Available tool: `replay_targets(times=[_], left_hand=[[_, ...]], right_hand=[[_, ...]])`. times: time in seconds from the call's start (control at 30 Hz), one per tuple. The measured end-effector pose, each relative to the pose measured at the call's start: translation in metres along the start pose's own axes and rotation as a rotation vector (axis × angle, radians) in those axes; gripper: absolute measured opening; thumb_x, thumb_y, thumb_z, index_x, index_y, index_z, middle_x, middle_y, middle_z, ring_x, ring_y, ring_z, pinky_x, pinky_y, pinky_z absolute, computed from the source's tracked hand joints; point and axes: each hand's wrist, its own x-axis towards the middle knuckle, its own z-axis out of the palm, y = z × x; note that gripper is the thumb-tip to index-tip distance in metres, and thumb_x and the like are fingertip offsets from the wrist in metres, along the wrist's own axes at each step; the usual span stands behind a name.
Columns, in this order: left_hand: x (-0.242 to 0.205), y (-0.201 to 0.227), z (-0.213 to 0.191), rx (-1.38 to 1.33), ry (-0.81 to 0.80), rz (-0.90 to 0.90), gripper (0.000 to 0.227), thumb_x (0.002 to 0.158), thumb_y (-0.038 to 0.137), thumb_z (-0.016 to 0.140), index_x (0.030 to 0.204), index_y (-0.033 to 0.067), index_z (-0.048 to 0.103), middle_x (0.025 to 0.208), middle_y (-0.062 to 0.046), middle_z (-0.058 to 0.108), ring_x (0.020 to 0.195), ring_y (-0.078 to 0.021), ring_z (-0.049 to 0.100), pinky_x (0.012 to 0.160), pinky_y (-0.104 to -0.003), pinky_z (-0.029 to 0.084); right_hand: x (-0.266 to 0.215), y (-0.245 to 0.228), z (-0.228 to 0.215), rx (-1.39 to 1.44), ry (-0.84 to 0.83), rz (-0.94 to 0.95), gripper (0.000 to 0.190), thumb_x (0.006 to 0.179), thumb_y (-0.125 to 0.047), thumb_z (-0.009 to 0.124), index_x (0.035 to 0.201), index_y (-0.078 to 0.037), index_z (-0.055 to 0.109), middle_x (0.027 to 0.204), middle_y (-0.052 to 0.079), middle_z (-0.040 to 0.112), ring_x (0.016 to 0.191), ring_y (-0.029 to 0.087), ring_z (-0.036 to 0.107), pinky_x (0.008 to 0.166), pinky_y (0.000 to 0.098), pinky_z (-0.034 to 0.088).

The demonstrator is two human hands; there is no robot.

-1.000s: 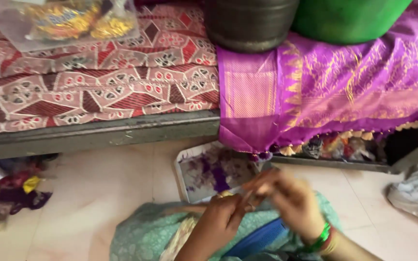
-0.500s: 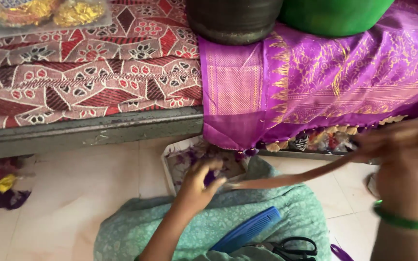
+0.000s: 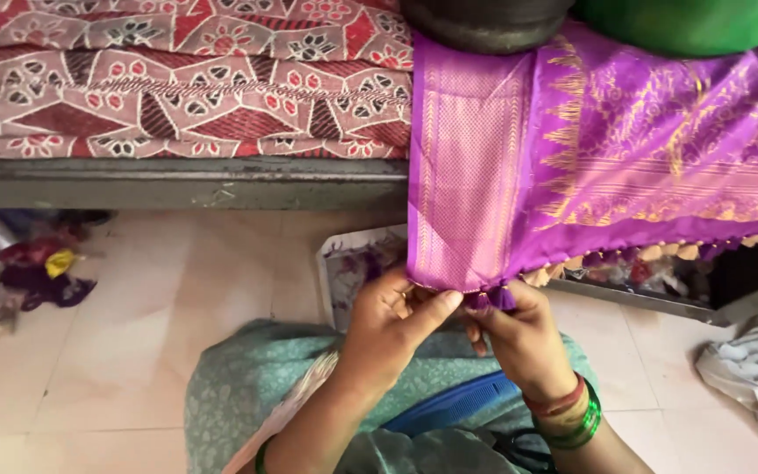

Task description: The person ties tassels onto the edge of a purple fabric by hand, using a blue comb to straighten the threads and scissors to trim them. They repeat this process for several tassels, placing the trimmings into a white tray.

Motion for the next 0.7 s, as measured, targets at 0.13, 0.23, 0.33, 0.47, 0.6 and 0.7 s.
replay_targets(times=[0.13,0.23,0.33,0.47,0.6,0.7], left_hand=[[-0.003,0.001,0.003,-0.024,-0.038,-0.002,0.017,0.098,0.003,0.067,0.114,-0.0013,0.067,0.104,-0.008,0.073,0.095,-0.0156,0.069,0.088,-0.034,0.058],[-0.003,0.001,0.008,-0.059,-0.074,-0.018,0.017,0.099,0.004,0.066,0.115,-0.0017,0.066,0.106,-0.009,0.072,0.096,-0.0160,0.070,0.088,-0.035,0.059],[-0.003,0.000,0.008,-0.022,-0.070,-0.009,0.018,0.100,0.003,0.066,0.117,-0.0027,0.065,0.108,-0.008,0.072,0.097,-0.0151,0.068,0.088,-0.034,0.057],[-0.004,0.004,0.009,0.016,-0.070,0.010,0.018,0.101,0.003,0.065,0.118,-0.0036,0.064,0.108,-0.008,0.071,0.095,-0.0140,0.066,0.086,-0.034,0.056],[-0.003,0.010,0.014,-0.062,-0.117,-0.016,0.015,0.102,0.002,0.063,0.115,-0.0048,0.062,0.100,-0.011,0.070,0.082,-0.0179,0.067,0.072,-0.037,0.059],[-0.002,0.012,0.015,-0.101,-0.121,-0.040,0.014,0.101,0.002,0.061,0.113,-0.0056,0.061,0.096,-0.014,0.069,0.074,-0.0206,0.068,0.064,-0.038,0.059]], right_hand=[[-0.008,-0.003,0.004,-0.080,-0.009,-0.089,0.008,0.093,0.002,0.063,0.094,0.005,0.071,0.081,0.011,0.073,0.061,0.016,0.063,0.052,0.0301,0.051],[-0.012,-0.001,-0.003,-0.166,0.015,-0.129,0.010,0.096,0.001,0.064,0.090,0.004,0.071,0.074,0.010,0.069,0.061,0.017,0.065,0.054,0.0311,0.053],[-0.013,-0.006,0.000,-0.197,0.001,-0.159,0.010,0.097,0.000,0.064,0.089,0.003,0.069,0.074,0.009,0.069,0.062,0.016,0.066,0.056,0.0315,0.056],[-0.015,-0.007,0.008,-0.180,0.021,-0.173,0.008,0.096,0.001,0.063,0.092,0.005,0.069,0.075,0.010,0.069,0.061,0.018,0.067,0.055,0.0323,0.056],[-0.015,-0.017,0.023,-0.100,0.024,-0.124,0.007,0.097,0.000,0.062,0.096,0.005,0.066,0.073,0.011,0.069,0.058,0.019,0.066,0.052,0.0320,0.055],[-0.016,-0.011,0.024,-0.045,0.009,-0.123,0.005,0.098,0.000,0.062,0.096,0.005,0.064,0.073,0.012,0.069,0.059,0.020,0.067,0.052,0.0336,0.057]])
